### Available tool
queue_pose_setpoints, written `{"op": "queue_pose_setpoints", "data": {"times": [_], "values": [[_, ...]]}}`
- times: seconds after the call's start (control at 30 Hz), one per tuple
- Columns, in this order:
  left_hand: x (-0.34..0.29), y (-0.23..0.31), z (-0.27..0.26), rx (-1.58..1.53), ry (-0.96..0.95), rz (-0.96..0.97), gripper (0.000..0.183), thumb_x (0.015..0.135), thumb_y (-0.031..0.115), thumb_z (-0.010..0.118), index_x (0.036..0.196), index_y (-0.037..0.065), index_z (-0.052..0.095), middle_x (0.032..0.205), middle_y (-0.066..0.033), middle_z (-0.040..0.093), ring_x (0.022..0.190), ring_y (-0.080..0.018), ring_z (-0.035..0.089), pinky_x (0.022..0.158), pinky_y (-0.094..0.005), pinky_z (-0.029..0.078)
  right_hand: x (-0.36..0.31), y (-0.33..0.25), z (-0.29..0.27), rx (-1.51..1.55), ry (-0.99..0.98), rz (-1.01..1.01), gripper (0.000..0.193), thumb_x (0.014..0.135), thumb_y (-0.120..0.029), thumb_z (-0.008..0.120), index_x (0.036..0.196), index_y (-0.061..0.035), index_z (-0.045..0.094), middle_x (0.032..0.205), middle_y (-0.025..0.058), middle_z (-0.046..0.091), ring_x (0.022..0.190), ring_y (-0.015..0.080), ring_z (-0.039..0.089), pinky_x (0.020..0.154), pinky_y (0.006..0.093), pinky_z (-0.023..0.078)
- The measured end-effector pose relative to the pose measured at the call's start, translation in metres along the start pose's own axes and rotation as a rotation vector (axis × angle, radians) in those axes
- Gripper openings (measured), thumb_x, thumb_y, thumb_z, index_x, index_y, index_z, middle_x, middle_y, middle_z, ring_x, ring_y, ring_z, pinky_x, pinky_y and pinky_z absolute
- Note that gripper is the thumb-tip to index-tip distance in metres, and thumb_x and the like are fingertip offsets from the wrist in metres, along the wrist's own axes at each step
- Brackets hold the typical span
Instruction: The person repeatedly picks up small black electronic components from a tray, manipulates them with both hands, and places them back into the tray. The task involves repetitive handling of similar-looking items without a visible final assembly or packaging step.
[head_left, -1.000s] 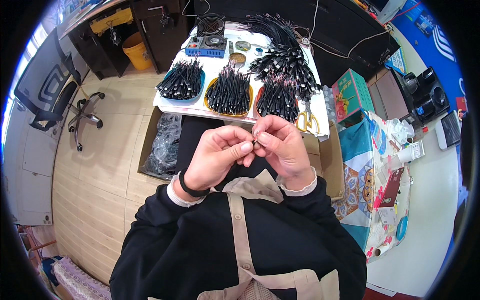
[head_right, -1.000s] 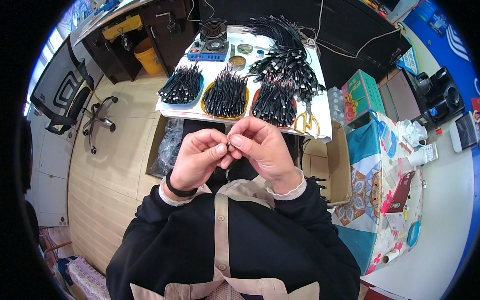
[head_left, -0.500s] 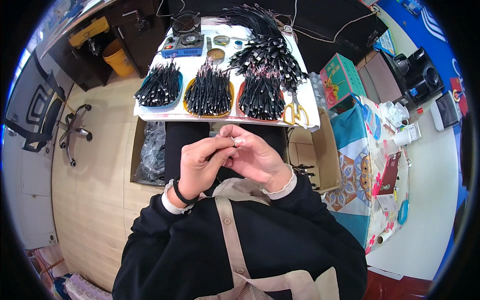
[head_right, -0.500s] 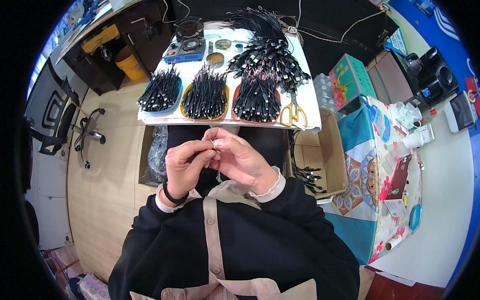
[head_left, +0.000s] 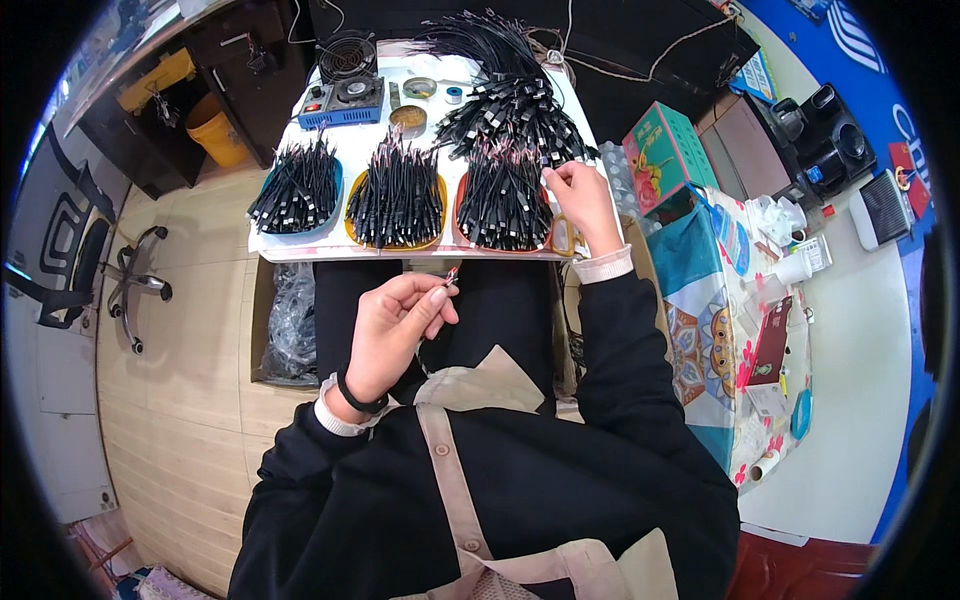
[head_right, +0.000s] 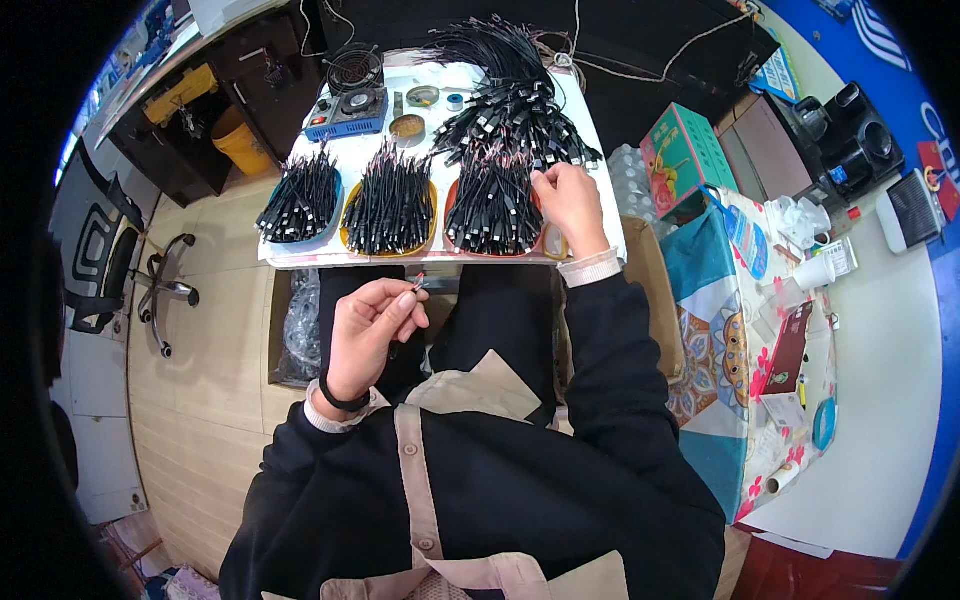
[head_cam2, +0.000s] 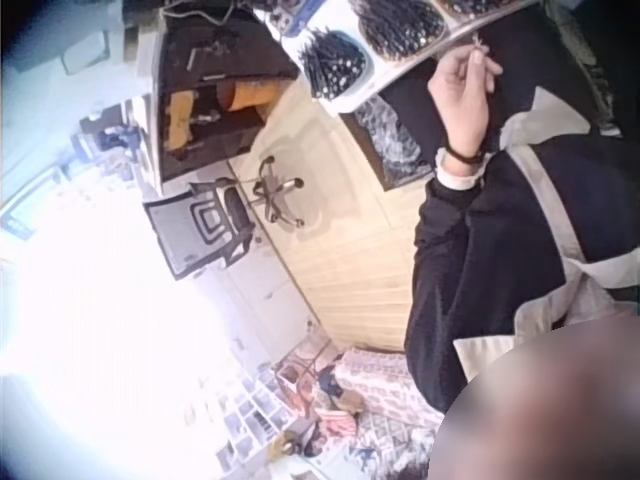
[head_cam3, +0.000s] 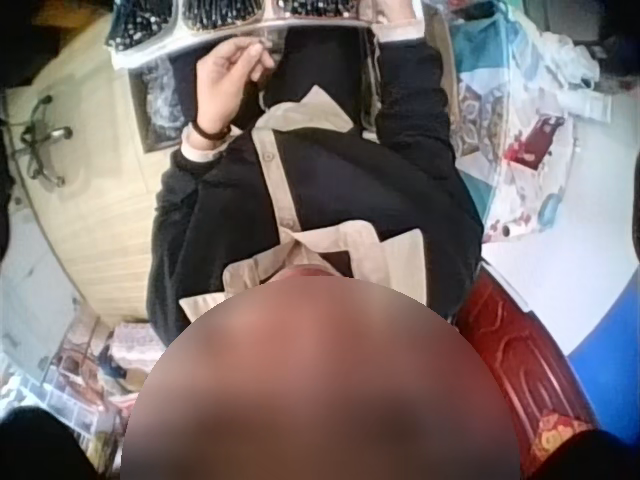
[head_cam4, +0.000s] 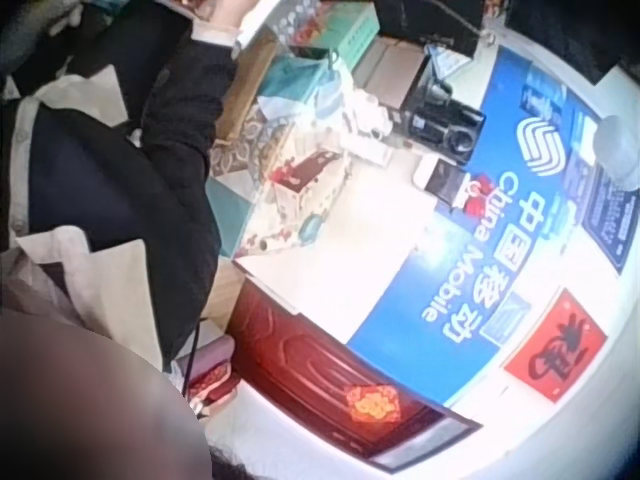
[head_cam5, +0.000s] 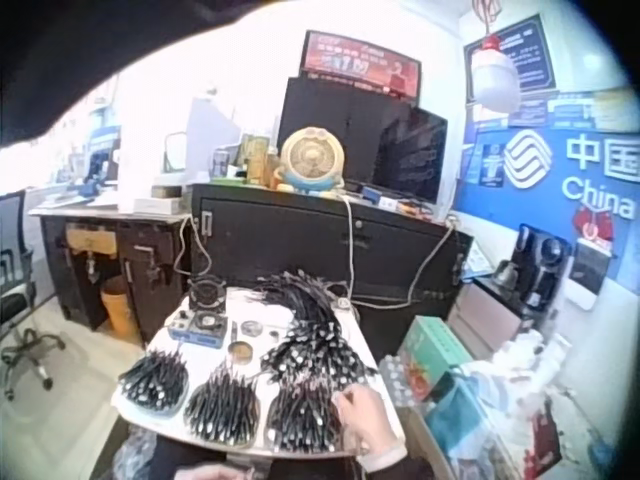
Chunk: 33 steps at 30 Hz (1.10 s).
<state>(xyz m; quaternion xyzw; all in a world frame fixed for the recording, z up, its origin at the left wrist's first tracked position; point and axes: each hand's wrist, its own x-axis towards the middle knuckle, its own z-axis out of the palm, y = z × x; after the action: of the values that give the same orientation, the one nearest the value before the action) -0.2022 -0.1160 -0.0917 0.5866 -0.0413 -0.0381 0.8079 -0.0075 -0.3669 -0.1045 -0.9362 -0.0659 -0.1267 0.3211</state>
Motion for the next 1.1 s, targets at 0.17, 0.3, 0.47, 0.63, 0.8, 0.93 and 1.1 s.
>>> {"op": "queue_pose_setpoints", "data": {"times": [0.17, 0.3, 0.47, 0.63, 0.8, 0.93, 1.1], "values": [[-0.002, 0.0, -0.001, -0.054, 0.033, -0.025, 0.016, 0.096, 0.009, 0.057, 0.101, -0.005, 0.064, 0.078, -0.0041, 0.065, 0.061, -0.0032, 0.051, 0.055, -0.0159, 0.04, 0.008, -0.018, 0.015, 0.086, 0.079, -0.005, 0.029, 0.085, -0.028, 0.066, 0.079, 0.0002, 0.067, 0.072, 0.0164, 0.067, 0.071, 0.0327, 0.066, 0.066, 0.0416, 0.05], [-0.003, 0.001, 0.0, -0.046, 0.039, 0.001, 0.015, 0.096, 0.009, 0.058, 0.101, -0.004, 0.065, 0.077, -0.0033, 0.065, 0.061, -0.003, 0.052, 0.055, -0.0153, 0.04, 0.018, -0.039, 0.029, -0.088, 0.027, -0.07, 0.034, 0.084, -0.033, 0.066, 0.076, -0.0004, 0.069, 0.071, 0.018, 0.066, 0.07, 0.0359, 0.065, 0.064, 0.043, 0.05], [-0.006, 0.002, -0.004, -0.056, 0.037, -0.024, 0.015, 0.096, 0.01, 0.059, 0.101, -0.003, 0.065, 0.077, -0.0025, 0.065, 0.061, -0.0029, 0.053, 0.054, -0.0151, 0.04, 0.03, -0.046, 0.041, -0.058, -0.002, -0.016, 0.032, 0.082, -0.033, 0.07, 0.077, -0.001, 0.071, 0.071, 0.0172, 0.067, 0.066, 0.0327, 0.066, 0.063, 0.0397, 0.051], [-0.003, 0.004, -0.011, -0.065, 0.055, 0.036, 0.015, 0.096, 0.01, 0.058, 0.101, -0.003, 0.065, 0.079, -0.0039, 0.067, 0.063, -0.0043, 0.055, 0.056, -0.0163, 0.042, 0.024, -0.058, 0.022, 0.374, 0.095, -0.054, 0.025, 0.084, -0.022, 0.072, 0.082, 0.003, 0.069, 0.067, 0.0082, 0.066, 0.059, 0.0148, 0.061, 0.058, 0.0296, 0.047], [0.005, 0.013, -0.007, -0.172, 0.163, 0.074, 0.018, 0.098, 0.01, 0.055, 0.105, -0.003, 0.063, 0.096, -0.0122, 0.07, 0.085, -0.0153, 0.067, 0.072, -0.024, 0.052, -0.037, -0.1, -0.029, 0.785, -0.03, -0.189, 0.015, 0.09, -0.013, 0.067, 0.09, 0.0022, 0.067, 0.077, -0.0012, 0.065, 0.067, 0.0039, 0.054, 0.061, 0.0201, 0.043], [0.005, 0.021, 0.01, -0.374, 0.129, 0.191, 0.02, 0.095, 0.006, 0.058, 0.11, -0.005, 0.064, 0.106, -0.0126, 0.068, 0.095, -0.0165, 0.066, 0.085, -0.0287, 0.057, -0.107, -0.126, -0.031, 1.08, -0.315, -0.053, 0.01, 0.093, -0.008, 0.064, 0.095, 0.001, 0.066, 0.084, 0.0003, 0.066, 0.077, 0.0048, 0.057, 0.069, 0.0193, 0.046], [-0.002, 0.024, 0.022, -0.333, 0.111, 0.24, 0.015, 0.091, 0.002, 0.063, 0.104, -0.004, 0.069, 0.117, -0.0108, 0.064, 0.08, -0.0076, 0.058, 0.072, -0.022, 0.048, -0.137, -0.126, -0.01, 1.34, -0.53, -0.044, 0.01, 0.092, -0.009, 0.065, 0.095, 0.0006, 0.065, 0.089, -0.0005, 0.065, 0.082, 0.0043, 0.056, 0.074, 0.0184, 0.045]]}}
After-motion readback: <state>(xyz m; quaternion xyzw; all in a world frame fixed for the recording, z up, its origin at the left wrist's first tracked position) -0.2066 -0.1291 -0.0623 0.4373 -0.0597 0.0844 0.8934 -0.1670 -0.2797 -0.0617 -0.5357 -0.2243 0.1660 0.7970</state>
